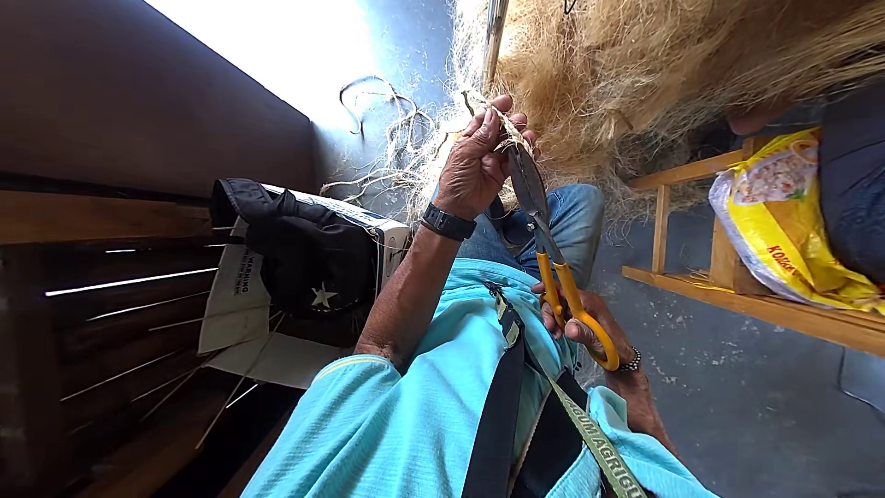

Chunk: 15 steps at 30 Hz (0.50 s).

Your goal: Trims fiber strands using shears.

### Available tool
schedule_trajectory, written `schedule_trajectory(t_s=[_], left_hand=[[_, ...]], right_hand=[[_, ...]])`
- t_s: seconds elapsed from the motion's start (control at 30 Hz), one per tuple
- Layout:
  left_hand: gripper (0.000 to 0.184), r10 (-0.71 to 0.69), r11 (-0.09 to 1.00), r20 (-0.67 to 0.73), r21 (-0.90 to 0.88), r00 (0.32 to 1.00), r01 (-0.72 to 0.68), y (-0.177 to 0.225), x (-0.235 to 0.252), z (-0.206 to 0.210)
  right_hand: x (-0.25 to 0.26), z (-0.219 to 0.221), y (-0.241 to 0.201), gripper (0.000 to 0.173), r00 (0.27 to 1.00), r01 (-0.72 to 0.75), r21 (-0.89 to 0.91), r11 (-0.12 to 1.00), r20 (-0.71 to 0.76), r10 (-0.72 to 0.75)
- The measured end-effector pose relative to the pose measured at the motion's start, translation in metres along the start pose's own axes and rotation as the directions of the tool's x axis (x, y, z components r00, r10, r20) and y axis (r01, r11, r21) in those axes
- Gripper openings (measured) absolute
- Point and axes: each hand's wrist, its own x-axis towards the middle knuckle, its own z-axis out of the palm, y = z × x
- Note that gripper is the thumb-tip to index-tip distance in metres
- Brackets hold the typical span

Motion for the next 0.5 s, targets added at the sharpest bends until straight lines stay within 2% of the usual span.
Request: schedule_trajectory(t_s=[0.5], left_hand=[[0.025,0.016,1.0,0.005,-0.011,1.0,-0.016,-0.0007,-0.0004,0.0025]], right_hand=[[0.0007,0.0001,-0.0007,0.095,1.0,0.009,0.016,1.0,-0.004,-0.009]])
